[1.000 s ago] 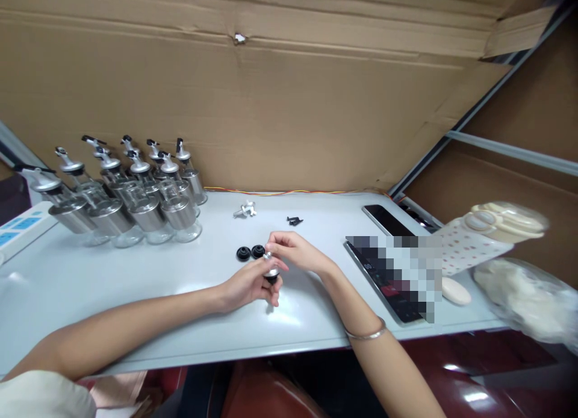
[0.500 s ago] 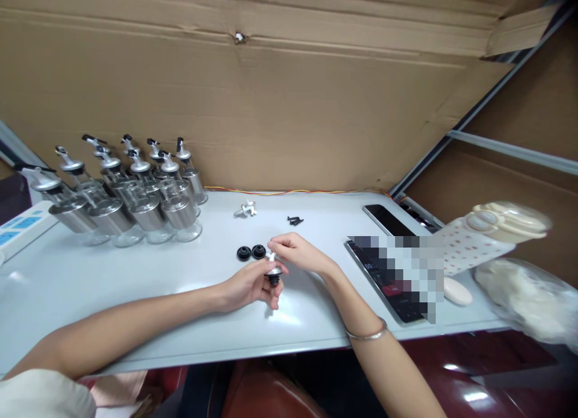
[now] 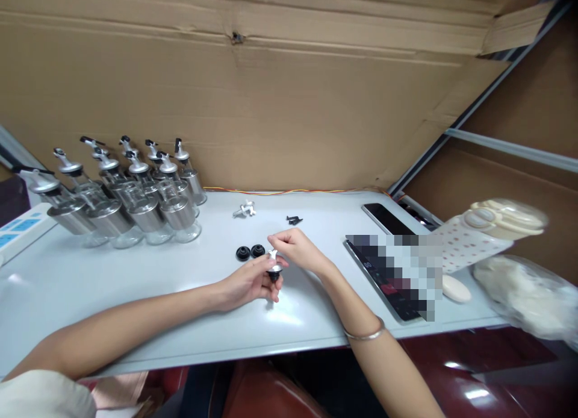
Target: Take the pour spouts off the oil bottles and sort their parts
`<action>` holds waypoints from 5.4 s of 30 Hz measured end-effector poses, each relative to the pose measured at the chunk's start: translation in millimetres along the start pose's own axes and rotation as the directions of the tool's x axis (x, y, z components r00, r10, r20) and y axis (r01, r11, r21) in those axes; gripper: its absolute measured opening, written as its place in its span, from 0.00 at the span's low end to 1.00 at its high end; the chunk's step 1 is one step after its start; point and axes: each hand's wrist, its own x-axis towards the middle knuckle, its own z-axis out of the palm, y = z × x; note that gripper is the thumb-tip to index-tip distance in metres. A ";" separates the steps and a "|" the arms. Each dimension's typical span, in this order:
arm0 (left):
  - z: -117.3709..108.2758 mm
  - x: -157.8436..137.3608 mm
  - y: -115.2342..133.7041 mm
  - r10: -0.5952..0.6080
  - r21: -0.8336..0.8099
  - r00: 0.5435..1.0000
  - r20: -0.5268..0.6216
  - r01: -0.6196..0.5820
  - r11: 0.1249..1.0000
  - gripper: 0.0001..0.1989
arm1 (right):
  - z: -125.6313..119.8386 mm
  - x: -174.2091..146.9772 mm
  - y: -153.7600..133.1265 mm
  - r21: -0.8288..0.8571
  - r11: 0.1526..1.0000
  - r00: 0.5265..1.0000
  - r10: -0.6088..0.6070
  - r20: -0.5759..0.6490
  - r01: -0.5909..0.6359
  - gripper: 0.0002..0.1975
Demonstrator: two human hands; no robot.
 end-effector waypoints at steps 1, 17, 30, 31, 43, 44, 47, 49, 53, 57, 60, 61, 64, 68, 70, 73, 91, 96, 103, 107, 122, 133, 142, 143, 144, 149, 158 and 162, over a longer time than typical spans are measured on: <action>-0.3 0.3 0.5 0.002 -0.007 1.000 0.007 -0.002 1.000 0.18 | 0.3 0.3 0.3 -0.001 1.000 1.000 -0.002 -0.014 0.002 0.22; -15.1 4.2 0.3 0.000 -0.196 0.971 0.237 0.048 0.979 0.15 | 6.7 4.2 2.8 -0.032 0.992 0.979 -0.124 -0.160 0.120 0.19; -6.6 0.8 -1.2 -0.016 -0.087 0.998 0.059 0.021 0.996 0.13 | 7.8 -2.0 -3.7 0.008 1.000 1.000 -0.019 0.005 0.019 0.19; -6.3 1.1 -0.7 -0.015 -0.088 0.999 0.039 0.018 0.996 0.12 | 8.3 -2.0 -3.9 0.007 1.000 1.000 0.001 0.009 -0.001 0.18; -12.8 2.8 9.4 -0.116 -0.291 0.982 0.147 0.155 0.944 0.13 | 10.4 2.1 -4.3 -0.009 0.995 0.994 -0.101 -0.052 0.100 0.18; -12.0 2.3 9.8 -0.116 -0.290 0.983 0.140 0.153 0.945 0.15 | 9.2 2.2 -4.4 -0.001 0.994 0.992 -0.112 -0.063 0.112 0.18; -9.3 0.6 10.1 -0.110 -0.253 0.982 0.153 0.146 0.956 0.18 | 1.6 2.8 -2.8 0.062 0.987 0.980 -0.141 -0.137 0.151 0.16; -8.1 0.1 9.5 -0.110 -0.227 0.980 0.165 0.146 0.963 0.17 | -6.0 3.7 -0.2 0.152 0.972 0.964 -0.142 -0.224 0.178 0.13; -8.0 0.0 7.6 -0.097 -0.205 0.981 0.167 0.130 0.970 0.15 | -22.9 6.3 9.3 0.262 0.946 0.934 -0.093 -0.344 0.191 0.12; -8.5 0.2 6.6 -0.089 -0.187 0.981 0.175 0.122 0.975 0.15 | -39.3 7.6 23.7 0.167 0.966 0.882 -0.099 -0.461 0.195 0.10; -8.4 0.2 6.5 -0.094 -0.185 0.980 0.174 0.126 0.975 0.15 | -49.7 5.5 32.3 -0.037 0.997 0.872 -0.074 -0.484 0.064 0.09; -8.3 0.3 6.4 -0.096 -0.184 0.980 0.173 0.128 0.975 0.15 | -52.4 4.3 34.3 -0.100 0.995 0.883 -0.044 -0.467 -0.003 0.09; -8.1 0.4 6.3 -0.095 -0.181 0.981 0.170 0.126 0.975 0.15 | -57.7 0.8 38.6 -0.275 0.950 0.914 0.026 -0.404 -0.149 0.07; -8.7 0.7 5.5 -0.100 -0.191 0.980 0.170 0.132 0.973 0.16 | -60.8 -2.2 43.6 -0.422 0.880 0.919 0.036 -0.393 -0.216 0.03; -9.2 1.1 5.2 -0.104 -0.200 0.980 0.168 0.137 0.970 0.17 | -61.1 -3.2 46.0 -0.449 0.857 0.926 0.079 -0.369 -0.252 0.04; -9.7 1.6 5.2 -0.110 -0.203 0.981 0.159 0.141 0.969 0.18 | -60.2 -4.4 47.8 -0.461 0.840 0.934 0.138 -0.330 -0.287 0.07; -8.1 3.3 4.2 -0.109 -0.157 0.986 0.123 0.128 0.979 0.19 | -51.8 -4.8 38.8 -0.462 0.865 0.975 0.120 -0.189 -0.196 0.08; -3.4 -1.4 1.8 -0.045 -0.016 0.994 0.096 0.046 0.999 0.15 | -52.4 -3.4 34.2 -0.394 0.903 0.953 0.048 -0.300 -0.169 0.06; 16.3 -21.6 13.4 0.076 0.588 0.996 0.049 -0.091 0.804 0.17 | -29.3 -3.5 8.9 -0.204 0.974 0.884 -0.178 -0.432 0.096 0.20; 11.0 -15.2 22.8 0.299 0.591 0.946 -0.122 -0.172 0.788 0.13 | -5.6 -3.9 -2.1 -0.159 0.963 0.946 -0.248 -0.210 0.217 0.24; -14.2 -15.6 56.4 0.611 0.969 0.774 0.167 -0.243 0.043 0.06 | -4.4 -3.0 -5.7 0.285 0.956 0.997 -0.073 0.004 0.069 0.26; -39.5 -11.2 61.6 0.612 0.900 0.686 0.393 -0.149 -0.411 0.09 | 7.5 -3.7 -10.5 0.377 0.923 0.988 -0.123 0.095 0.078 0.23; -38.9 -13.8 63.6 0.549 0.702 0.516 0.658 -0.155 -0.696 0.13 | 9.7 -4.3 -12.6 0.378 0.920 0.971 -0.171 0.165 0.098 0.22; -38.2 -13.4 62.8 0.558 0.709 0.513 0.652 -0.154 -0.688 0.13 | 10.9 -4.8 -13.6 0.378 0.921 0.969 -0.174 0.175 0.098 0.22; -37.9 -12.7 61.8 0.579 0.732 0.512 0.635 -0.159 -0.662 0.14 | 13.1 -5.3 -14.4 0.372 0.922 0.969 -0.177 0.170 0.103 0.21; -37.7 -6.8 60.0 0.750 0.917 0.529 0.398 -0.213 -0.336 0.16 | 29.9 -5.4 -15.5 0.127 0.965 0.973 -0.226 -0.051 0.231 0.18; -16.4 -6.2 69.3 0.533 0.854 0.835 -0.136 -0.173 0.490 0.21 | 15.6 -5.9 -15.8 -0.823 0.377 0.587 -0.807 -0.067 0.424 0.16; -6.6 -12.9 76.9 0.326 0.711 0.930 -0.170 -0.114 0.693 0.23 | 5.9 -10.0 -19.9 -0.874 0.283 0.514 -0.857 -0.046 0.394 0.10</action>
